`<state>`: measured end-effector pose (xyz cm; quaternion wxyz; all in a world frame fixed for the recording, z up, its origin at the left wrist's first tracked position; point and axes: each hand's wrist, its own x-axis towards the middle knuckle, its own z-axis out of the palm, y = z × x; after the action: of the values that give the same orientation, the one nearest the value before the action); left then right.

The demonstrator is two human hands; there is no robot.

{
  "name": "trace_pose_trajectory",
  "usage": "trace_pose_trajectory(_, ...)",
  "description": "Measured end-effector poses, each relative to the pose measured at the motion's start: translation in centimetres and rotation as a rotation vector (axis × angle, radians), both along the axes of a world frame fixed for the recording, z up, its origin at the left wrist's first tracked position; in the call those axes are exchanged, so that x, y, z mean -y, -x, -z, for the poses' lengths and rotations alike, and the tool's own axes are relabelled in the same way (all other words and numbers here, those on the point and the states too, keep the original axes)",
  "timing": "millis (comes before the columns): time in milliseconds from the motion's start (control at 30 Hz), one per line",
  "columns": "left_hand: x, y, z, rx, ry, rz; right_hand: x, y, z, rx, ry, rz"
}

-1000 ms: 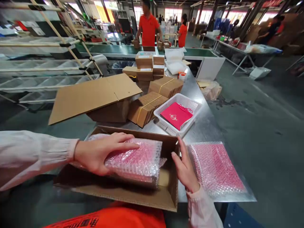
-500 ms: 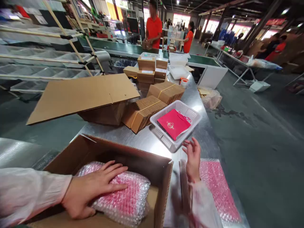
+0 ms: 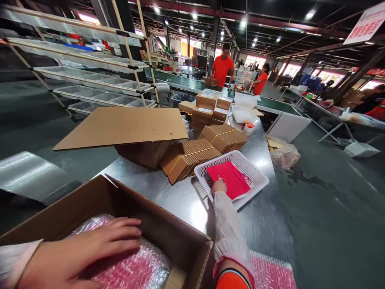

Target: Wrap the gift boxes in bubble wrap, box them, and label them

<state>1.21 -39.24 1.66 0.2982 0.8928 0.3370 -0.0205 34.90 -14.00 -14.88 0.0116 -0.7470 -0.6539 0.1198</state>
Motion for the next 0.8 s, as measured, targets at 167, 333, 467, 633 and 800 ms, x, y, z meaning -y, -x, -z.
trace_pose_trajectory(167, -2.7, -1.3, -3.5, 0.139, -0.213, -0.08, 1.0, -4.2, -5.3, -0.002, -0.175, 0.031)
trace_pose_trajectory(333, -7.2, -3.5, -9.4, 0.283, -0.488, -0.209, 3.7, -9.5, -11.9, -0.077, -0.496, 0.166)
trace_pose_trajectory(467, -11.0, -5.8, -11.8, 0.393, -0.606, -0.157, 5.6, -11.5, -13.7, -0.195, -0.646, 0.304)
trace_pose_trajectory(633, -14.0, -9.7, -11.2, 0.373, -0.592, -0.124, 4.8, -11.1, -13.9, -0.209, -0.589, 0.28)
trace_pose_trajectory(800, -14.1, -11.2, -10.7, 0.283, -0.573, -0.054, 3.2, -11.3, -15.6, -0.081, -0.563, 0.208)
